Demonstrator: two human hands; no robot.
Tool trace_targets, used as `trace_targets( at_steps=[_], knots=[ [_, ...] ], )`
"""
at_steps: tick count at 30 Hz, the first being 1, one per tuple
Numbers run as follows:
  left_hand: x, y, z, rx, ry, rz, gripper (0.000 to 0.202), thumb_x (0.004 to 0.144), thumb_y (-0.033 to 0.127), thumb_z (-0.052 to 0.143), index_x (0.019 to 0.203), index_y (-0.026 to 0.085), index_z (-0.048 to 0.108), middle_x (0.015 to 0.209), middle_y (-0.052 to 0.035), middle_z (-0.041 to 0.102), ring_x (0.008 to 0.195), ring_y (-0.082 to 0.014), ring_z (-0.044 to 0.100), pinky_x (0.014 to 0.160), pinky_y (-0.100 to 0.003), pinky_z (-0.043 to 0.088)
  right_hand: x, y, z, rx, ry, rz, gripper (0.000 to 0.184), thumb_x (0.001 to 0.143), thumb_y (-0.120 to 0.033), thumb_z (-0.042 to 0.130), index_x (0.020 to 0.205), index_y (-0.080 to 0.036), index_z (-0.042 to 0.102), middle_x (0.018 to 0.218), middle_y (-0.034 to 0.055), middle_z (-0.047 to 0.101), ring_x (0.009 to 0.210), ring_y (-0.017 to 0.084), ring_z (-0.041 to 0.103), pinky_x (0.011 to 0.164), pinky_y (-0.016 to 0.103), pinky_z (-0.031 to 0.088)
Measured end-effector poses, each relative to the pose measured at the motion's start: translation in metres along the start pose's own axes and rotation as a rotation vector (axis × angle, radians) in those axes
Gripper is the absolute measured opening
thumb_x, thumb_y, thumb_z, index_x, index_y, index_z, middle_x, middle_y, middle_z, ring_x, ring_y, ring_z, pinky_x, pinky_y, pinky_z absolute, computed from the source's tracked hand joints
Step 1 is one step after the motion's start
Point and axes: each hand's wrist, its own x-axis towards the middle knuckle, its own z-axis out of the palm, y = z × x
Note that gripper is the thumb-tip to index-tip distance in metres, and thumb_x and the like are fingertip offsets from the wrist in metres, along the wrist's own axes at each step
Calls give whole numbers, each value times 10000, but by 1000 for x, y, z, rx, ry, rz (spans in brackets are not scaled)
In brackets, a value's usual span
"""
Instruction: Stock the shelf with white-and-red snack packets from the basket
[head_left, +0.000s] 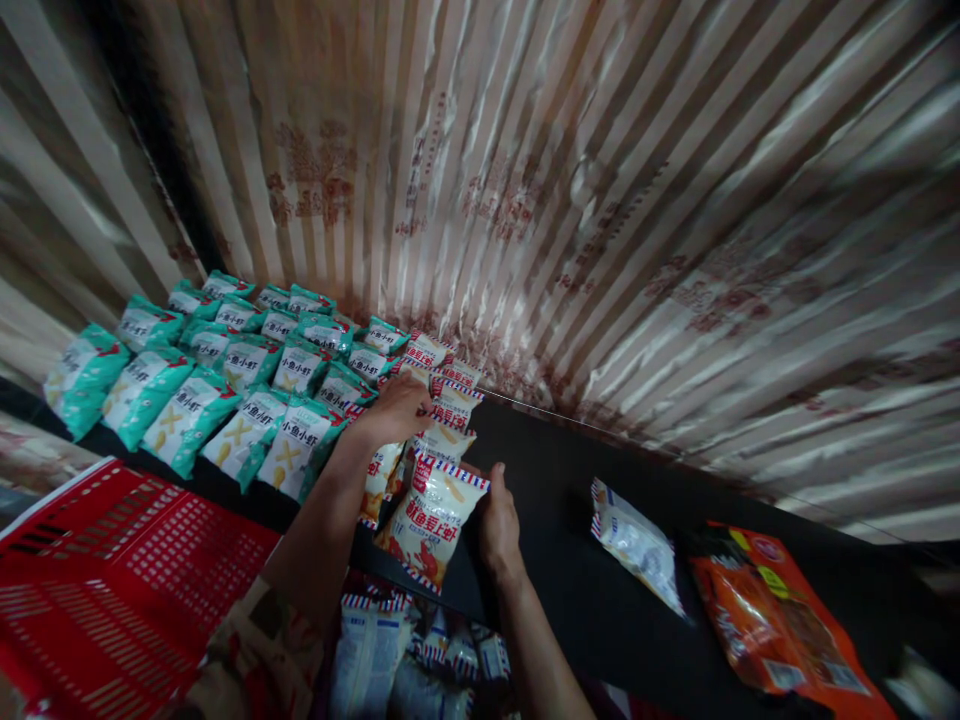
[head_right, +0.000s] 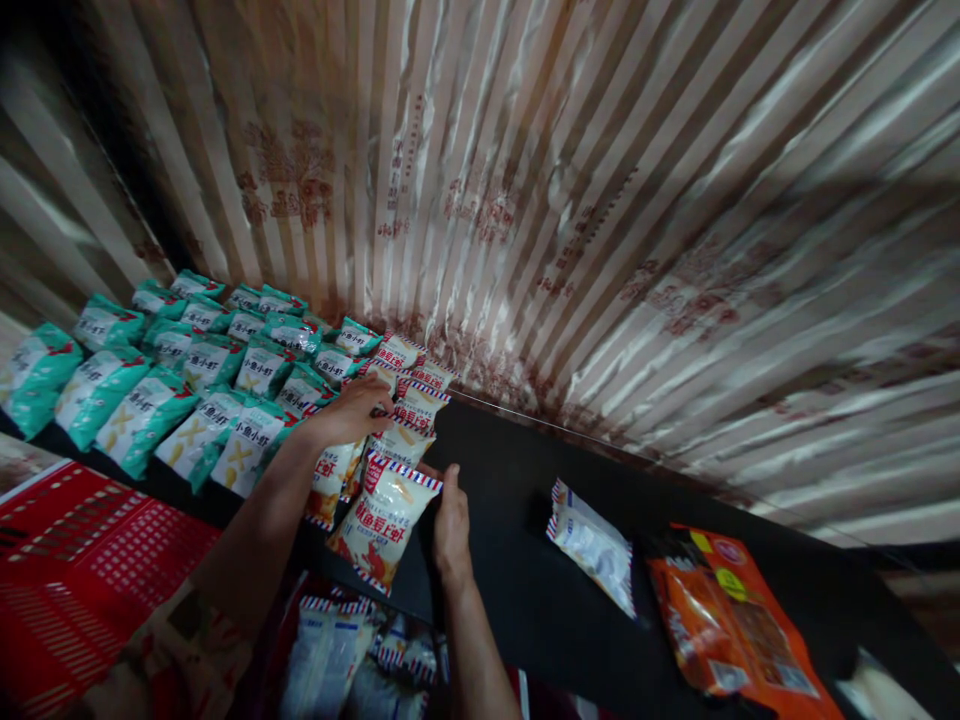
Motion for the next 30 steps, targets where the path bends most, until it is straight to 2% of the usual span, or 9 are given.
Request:
trace_targets(
  at_steps=[5,8,12,15,18,25,30],
  knots=[
    [0,0,1,-1,27,7,55,749,215,641,798,193,631,939,-25,616,1084,-213,491,964,-338,357,-8,4,-1,72,112,-37,756,763,-735,335,1017,-121,695,973,110,717,947,255,651,845,326,478],
    [0,1,0,3,23,10,43,749,210,636,787,191,632,916,-28,615,1051,-213,504,929,-334,375,-23,14,-2,126,182,-99,703,772,-696,385,1062,-118,661,1028,118,699,962,249,644,855,337,485],
    [-1,1,-1,16,34,14,37,750,198,625,786,191,630,900,-28,616,1020,-209,515,896,-323,384,-49,29,4,76,186,-160,621,773,-613,487,1170,-146,586,1129,119,658,1015,246,622,866,345,488],
    [-1,-1,0,12,56,32,40,757,217,625,784,187,628,912,-28,614,1010,-202,517,887,-309,385,-64,38,12,-36,172,-155,688,732,-519,609,1304,-165,466,1153,109,646,1036,235,612,860,333,492],
    [-1,-4,3,9,60,55,48,760,232,626,773,186,627,891,-26,613,1017,-202,510,897,-306,379,-70,42,19,-146,173,-172,778,684,-469,675,1353,-178,403,1118,95,661,1025,236,615,866,343,487],
    [-1,-6,5,-5,35,28,46,767,211,610,801,184,626,910,-21,616,1040,-199,501,926,-322,360,-73,47,27,-141,190,-186,727,715,-457,649,1330,-153,409,1142,116,645,1027,234,612,842,334,497],
    [-1,-4,2,7,20,25,38,772,222,612,791,191,621,897,-16,629,1041,-205,497,928,-328,356,-76,43,30,-156,282,-258,702,732,-454,634,1324,-153,406,1121,117,649,1000,231,618,860,344,485]
  ],
)
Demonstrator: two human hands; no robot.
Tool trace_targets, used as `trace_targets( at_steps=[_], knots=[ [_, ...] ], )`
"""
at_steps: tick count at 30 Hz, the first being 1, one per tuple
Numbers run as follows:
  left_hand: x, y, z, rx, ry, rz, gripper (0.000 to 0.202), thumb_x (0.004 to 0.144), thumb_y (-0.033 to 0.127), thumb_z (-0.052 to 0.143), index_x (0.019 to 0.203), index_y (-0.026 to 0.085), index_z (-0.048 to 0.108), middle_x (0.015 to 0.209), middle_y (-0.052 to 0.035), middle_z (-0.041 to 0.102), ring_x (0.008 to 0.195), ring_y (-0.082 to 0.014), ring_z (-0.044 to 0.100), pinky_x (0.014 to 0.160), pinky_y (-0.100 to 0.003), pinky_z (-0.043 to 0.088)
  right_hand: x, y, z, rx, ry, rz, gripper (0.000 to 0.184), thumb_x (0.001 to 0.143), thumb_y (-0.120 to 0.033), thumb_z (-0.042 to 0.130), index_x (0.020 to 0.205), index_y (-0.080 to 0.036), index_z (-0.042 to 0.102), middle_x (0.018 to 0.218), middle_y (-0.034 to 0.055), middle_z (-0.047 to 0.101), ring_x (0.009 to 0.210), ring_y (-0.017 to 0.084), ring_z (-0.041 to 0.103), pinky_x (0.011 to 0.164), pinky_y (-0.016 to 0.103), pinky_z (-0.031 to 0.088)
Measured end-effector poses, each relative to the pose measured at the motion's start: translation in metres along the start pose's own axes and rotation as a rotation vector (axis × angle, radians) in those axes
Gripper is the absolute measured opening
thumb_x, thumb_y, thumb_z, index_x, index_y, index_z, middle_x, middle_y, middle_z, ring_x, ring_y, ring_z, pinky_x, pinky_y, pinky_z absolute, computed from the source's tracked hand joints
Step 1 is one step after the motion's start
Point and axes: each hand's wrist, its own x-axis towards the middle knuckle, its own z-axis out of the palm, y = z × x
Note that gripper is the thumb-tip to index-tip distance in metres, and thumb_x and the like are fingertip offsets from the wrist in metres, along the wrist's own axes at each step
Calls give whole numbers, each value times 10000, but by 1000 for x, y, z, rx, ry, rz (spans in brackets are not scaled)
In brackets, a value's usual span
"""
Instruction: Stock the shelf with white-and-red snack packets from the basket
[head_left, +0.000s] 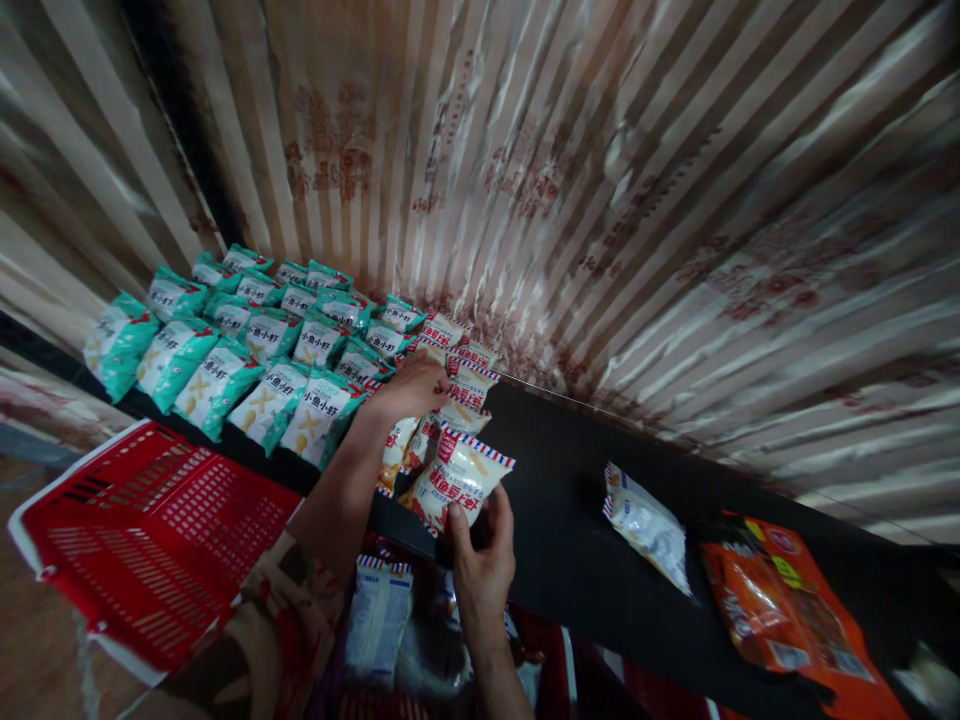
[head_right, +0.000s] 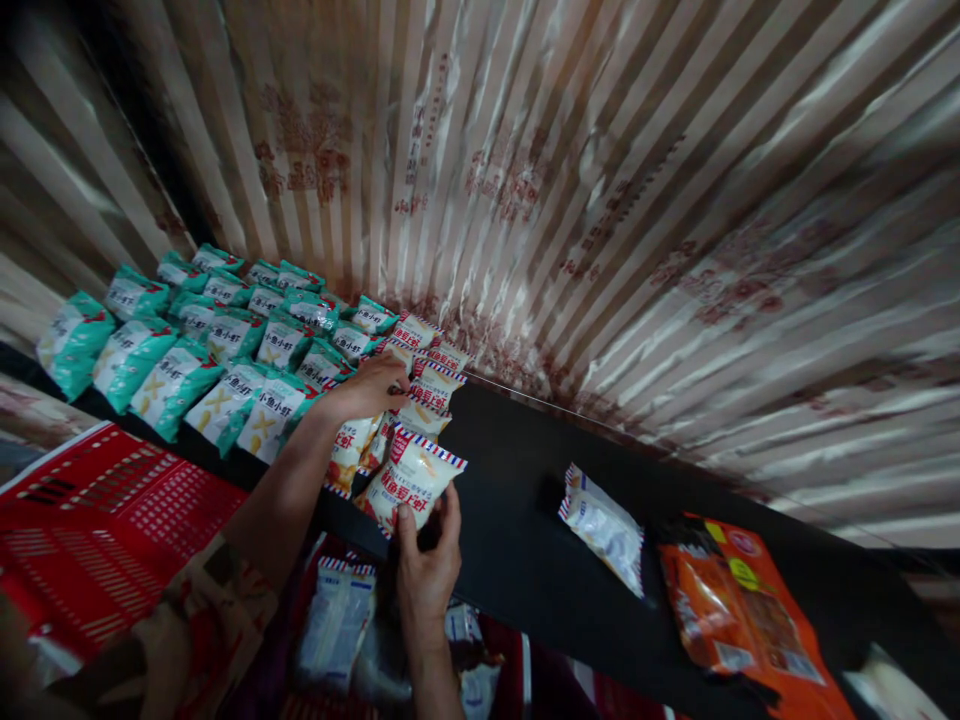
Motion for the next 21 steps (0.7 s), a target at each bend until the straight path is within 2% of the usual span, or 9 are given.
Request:
trace_targets(
  at_steps=[6,11,19,21],
  knots=[
    [0,1,0,-4,-3,-13,52,771,239,625,782,189,620,911,-25,634,1031,-207,508,938,-329,354,4,-4,6,-85,60,-78,703,741,-488,602,1327,-155,398,1197,138,597,1059,249,585,916,387,453],
    [0,0,0,-12,2,-12,51,766,237,626,774,187,624,895,-20,636,1024,-203,510,933,-323,363,4,4,14,-89,35,-82,738,746,-493,596,1357,-155,356,1251,152,558,1118,256,550,959,410,423],
    [0,2,-1,-41,16,-3,37,764,218,618,765,183,627,874,-32,634,1028,-215,515,943,-338,371,5,6,19,-80,-19,-111,692,773,-460,575,1356,-157,357,1303,151,517,1162,246,519,981,401,405],
    [-2,2,-2,-51,56,11,30,776,210,601,773,188,621,898,-31,628,1030,-207,517,943,-336,382,6,8,19,-85,-9,-122,688,776,-456,574,1356,-155,358,1294,152,523,1155,247,522,979,402,405]
  ],
)
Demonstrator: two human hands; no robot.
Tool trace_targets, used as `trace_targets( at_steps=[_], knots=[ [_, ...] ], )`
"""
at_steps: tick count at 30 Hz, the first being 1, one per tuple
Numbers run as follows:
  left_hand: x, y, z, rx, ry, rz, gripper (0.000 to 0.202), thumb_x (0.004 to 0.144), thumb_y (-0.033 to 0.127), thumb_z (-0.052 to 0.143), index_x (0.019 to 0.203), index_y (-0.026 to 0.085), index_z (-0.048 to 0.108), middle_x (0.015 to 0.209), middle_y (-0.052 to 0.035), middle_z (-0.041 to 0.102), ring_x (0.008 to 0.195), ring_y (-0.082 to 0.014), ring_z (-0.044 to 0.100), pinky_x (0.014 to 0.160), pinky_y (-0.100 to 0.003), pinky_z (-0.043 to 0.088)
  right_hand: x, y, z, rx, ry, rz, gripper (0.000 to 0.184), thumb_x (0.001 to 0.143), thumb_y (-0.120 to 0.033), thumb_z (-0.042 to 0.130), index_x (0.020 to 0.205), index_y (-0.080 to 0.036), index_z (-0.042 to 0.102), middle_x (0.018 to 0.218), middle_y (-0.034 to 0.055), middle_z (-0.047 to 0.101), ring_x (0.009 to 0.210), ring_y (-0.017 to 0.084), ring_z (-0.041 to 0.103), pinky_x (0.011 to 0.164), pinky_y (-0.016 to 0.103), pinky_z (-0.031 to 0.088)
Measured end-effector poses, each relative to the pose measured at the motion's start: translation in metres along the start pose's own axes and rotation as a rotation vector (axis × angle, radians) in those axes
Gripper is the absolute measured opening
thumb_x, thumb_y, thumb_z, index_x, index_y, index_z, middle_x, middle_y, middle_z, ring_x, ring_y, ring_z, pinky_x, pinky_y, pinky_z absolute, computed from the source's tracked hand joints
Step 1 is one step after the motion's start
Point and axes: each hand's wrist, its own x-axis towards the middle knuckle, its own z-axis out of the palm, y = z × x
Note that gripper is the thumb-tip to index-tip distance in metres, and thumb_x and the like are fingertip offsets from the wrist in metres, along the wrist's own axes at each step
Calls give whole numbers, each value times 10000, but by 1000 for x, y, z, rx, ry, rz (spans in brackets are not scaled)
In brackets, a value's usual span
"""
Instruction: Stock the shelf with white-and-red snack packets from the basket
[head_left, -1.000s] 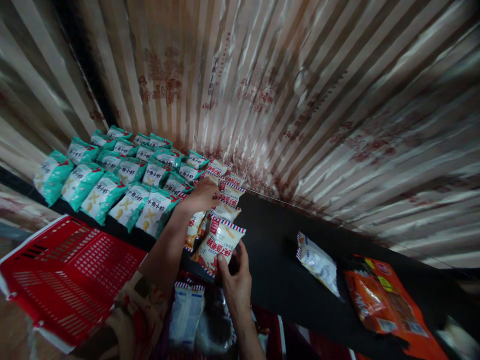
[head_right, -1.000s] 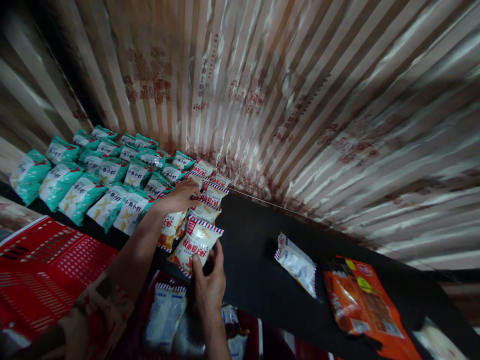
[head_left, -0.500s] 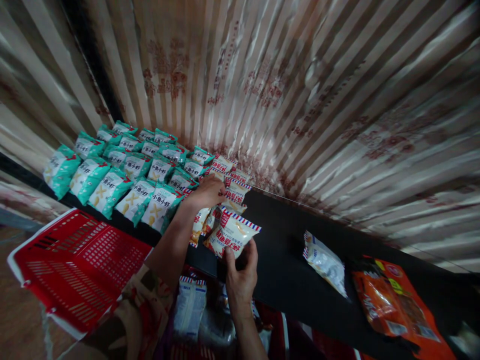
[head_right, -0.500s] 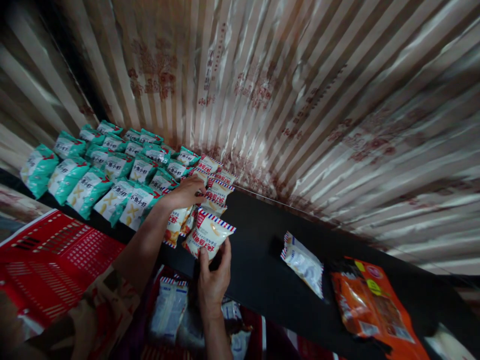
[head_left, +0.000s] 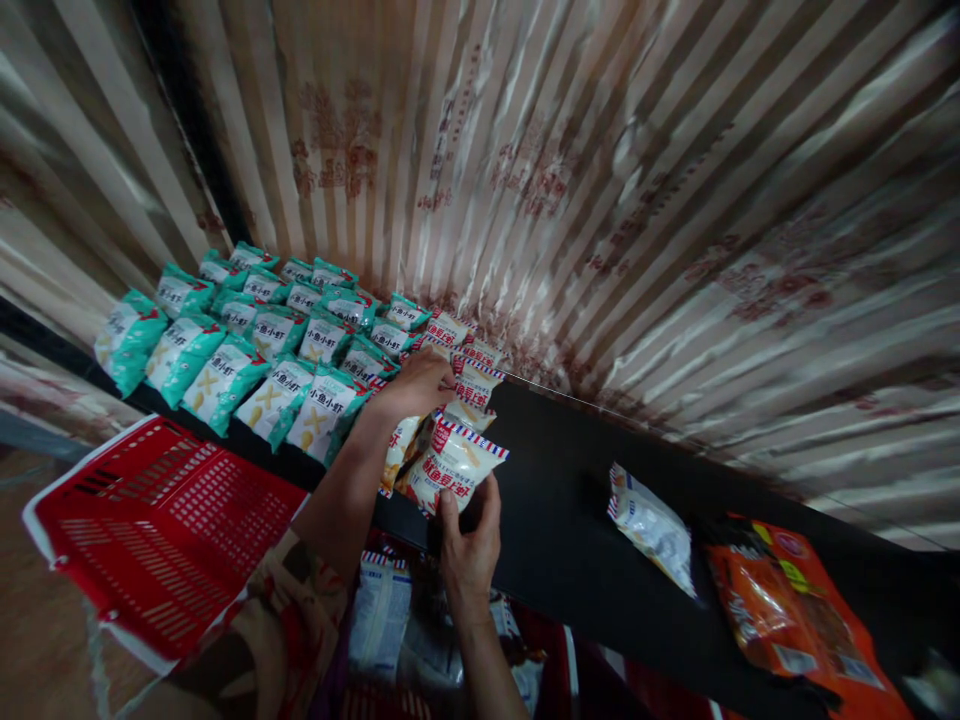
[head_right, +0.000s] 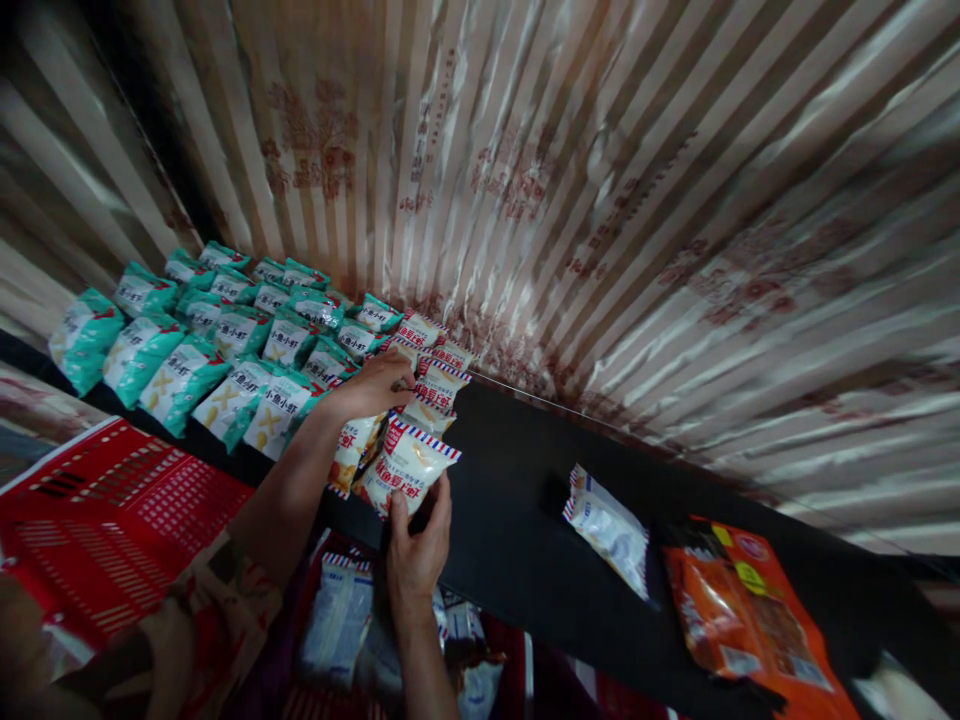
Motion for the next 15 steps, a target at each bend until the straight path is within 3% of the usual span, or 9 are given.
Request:
trace_targets(
  at_steps=[4,8,12,15],
  knots=[
    [-12,1,-11,-35,141,48,57,815,193,550,827,197,605,1025,-37,613,1101,-194,499,1003,-340,369,0,4,1,-41,5,-45,685,790,-458,556,1362,-138,354,1302,164,511,1172,253,505,987,408,391],
    [-53,14,-15,-96,256,10,122,862,195,476,921,191,583,1163,-65,582,1186,-188,472,1052,-344,360,1,6,3,-61,5,-75,704,792,-480,544,1362,-116,352,1317,178,495,1199,262,484,1007,416,368],
    [-121,39,17,-86,488,-252,206,874,159,394,998,208,551,1387,-66,419,1344,-217,300,1111,-419,302,1,3,4,-36,4,-66,738,776,-502,552,1379,-137,333,1298,165,518,1181,270,502,983,415,388],
    [-164,57,53,-91,537,-366,295,842,112,374,1088,201,509,1453,-97,315,1399,-242,165,1127,-468,270,1,-1,4,-40,9,-61,766,771,-510,554,1392,-133,311,1263,168,540,1137,272,534,943,409,416]
  ],
)
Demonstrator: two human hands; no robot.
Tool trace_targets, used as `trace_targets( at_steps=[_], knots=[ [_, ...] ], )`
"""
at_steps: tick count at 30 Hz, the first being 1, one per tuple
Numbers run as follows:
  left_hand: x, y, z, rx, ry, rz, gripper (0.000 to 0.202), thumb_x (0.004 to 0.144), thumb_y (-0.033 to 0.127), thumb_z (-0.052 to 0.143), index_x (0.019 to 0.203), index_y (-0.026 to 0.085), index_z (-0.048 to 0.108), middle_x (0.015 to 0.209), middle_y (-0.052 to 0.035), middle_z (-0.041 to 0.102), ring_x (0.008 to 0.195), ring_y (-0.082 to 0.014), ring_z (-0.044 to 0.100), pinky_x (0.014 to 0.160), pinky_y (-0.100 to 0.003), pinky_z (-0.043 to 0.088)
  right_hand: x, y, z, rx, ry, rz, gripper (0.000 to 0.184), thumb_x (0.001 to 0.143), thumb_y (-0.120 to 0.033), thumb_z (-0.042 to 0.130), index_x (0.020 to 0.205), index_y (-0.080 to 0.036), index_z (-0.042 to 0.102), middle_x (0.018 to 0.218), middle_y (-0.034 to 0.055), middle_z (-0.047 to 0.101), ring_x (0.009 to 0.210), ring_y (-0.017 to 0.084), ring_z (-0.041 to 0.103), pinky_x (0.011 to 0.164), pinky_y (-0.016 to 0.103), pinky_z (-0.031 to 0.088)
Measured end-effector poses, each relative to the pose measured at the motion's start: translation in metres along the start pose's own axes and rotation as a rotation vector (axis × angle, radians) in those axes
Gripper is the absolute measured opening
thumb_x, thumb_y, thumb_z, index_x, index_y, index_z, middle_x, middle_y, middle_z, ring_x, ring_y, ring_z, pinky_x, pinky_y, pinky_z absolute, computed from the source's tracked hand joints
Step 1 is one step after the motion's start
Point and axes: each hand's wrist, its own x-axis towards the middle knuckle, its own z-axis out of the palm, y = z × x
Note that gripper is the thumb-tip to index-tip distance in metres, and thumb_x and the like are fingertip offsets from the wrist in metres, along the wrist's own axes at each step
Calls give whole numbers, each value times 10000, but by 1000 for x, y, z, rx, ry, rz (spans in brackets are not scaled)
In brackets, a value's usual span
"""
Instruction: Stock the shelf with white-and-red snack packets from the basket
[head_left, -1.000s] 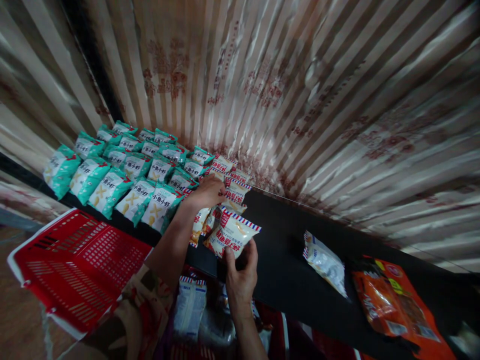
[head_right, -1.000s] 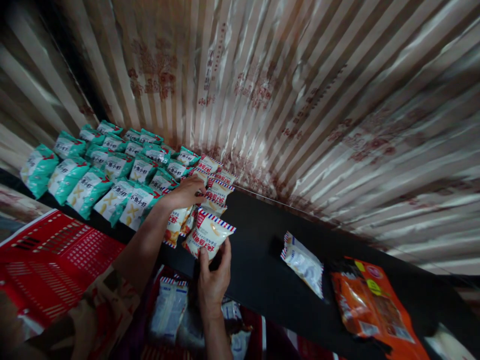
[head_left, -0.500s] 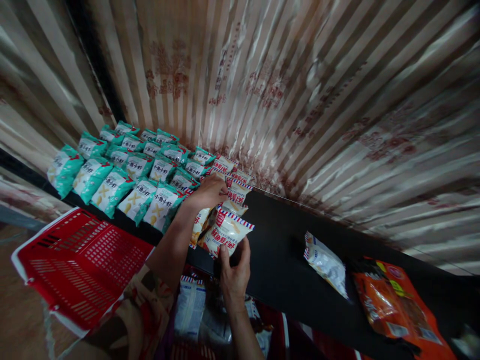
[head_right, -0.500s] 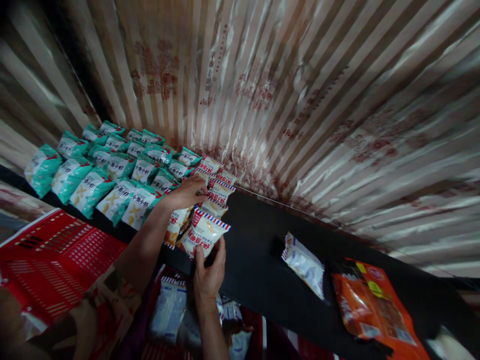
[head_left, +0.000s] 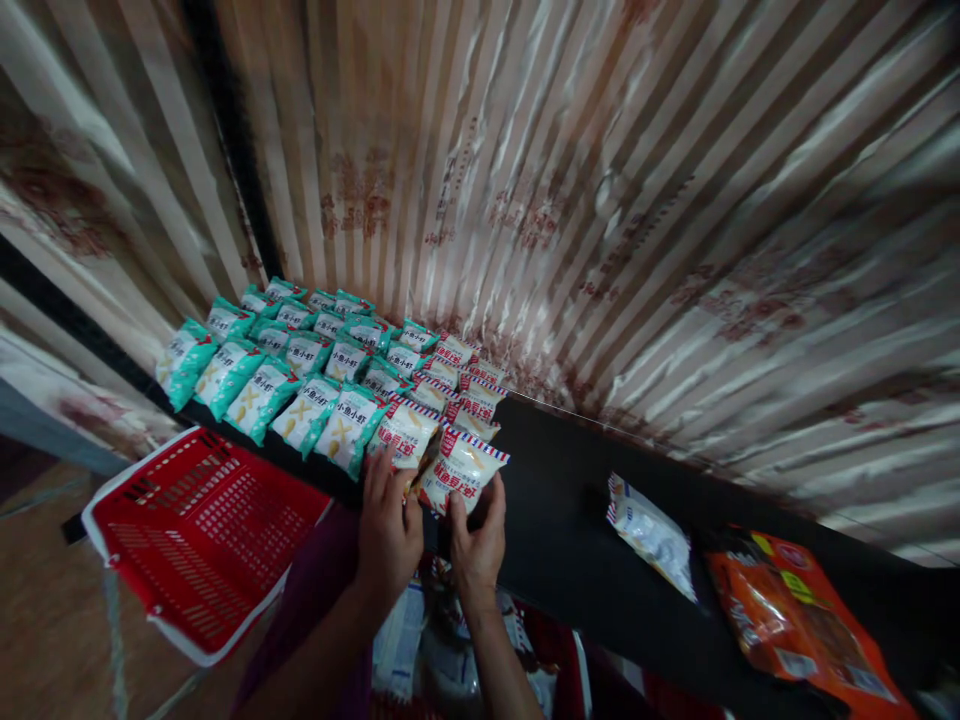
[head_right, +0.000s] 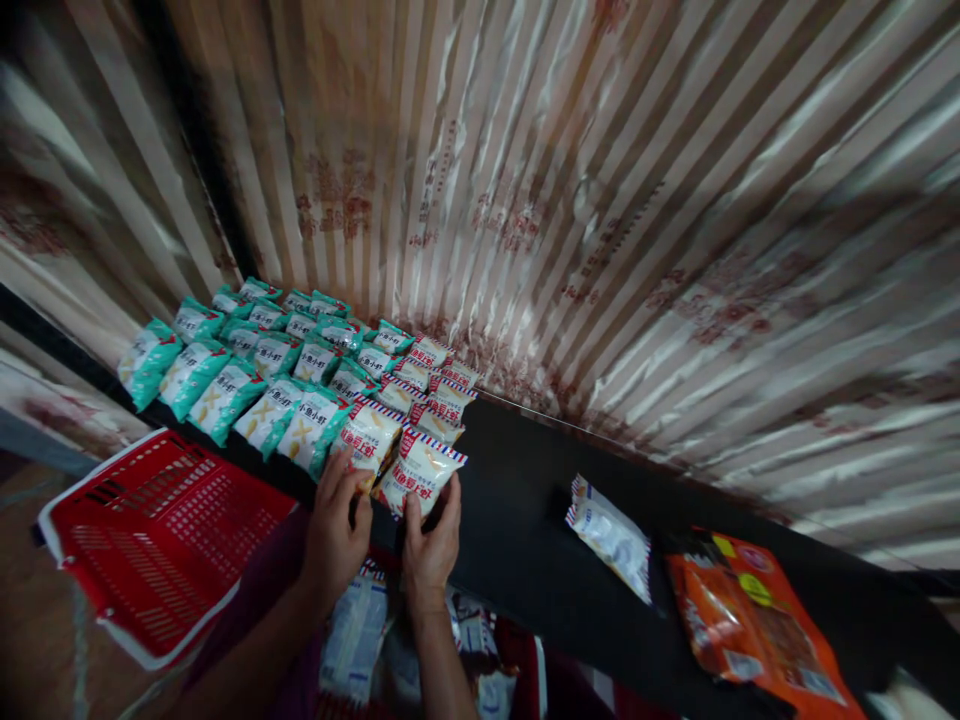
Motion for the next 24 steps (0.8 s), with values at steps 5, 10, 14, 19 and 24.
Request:
trace_targets(
  at_steps=[5,10,14,19,24],
  knots=[
    [-40,3,24,-17,-93,-72,482,763,68,422,1225,202,423,1519,-97,164,1415,-249,76,1142,-499,233,1,-6,2,-10,22,-46,771,780,-507,540,1402,-125,291,1259,169,537,1118,265,544,923,390,426],
    [-40,6,37,-70,-91,-151,615,711,76,438,1311,191,366,1447,-115,343,1384,-230,227,1127,-457,278,1,-5,4,-49,9,-77,754,795,-503,517,1404,-125,280,1311,183,491,1183,275,495,954,407,404],
    [-42,6,41,-94,-40,-185,635,706,74,420,1336,117,347,1396,-150,415,1328,-239,342,1088,-464,322,2,0,6,-73,-5,-84,750,793,-511,512,1402,-140,281,1324,177,482,1199,279,482,960,425,402],
    [-43,5,46,-143,25,-172,615,707,79,433,1318,128,391,1370,-139,447,1307,-241,365,1080,-460,323,4,6,7,-67,-23,-124,711,809,-511,490,1388,-145,298,1326,174,480,1202,272,480,966,426,399],
    [-40,2,45,-143,79,-162,543,706,67,438,1242,151,469,1343,-128,459,1291,-253,372,1069,-474,332,3,7,8,-56,-3,-126,733,798,-531,501,1367,-104,327,1295,192,497,1180,274,493,957,410,404]
  ],
)
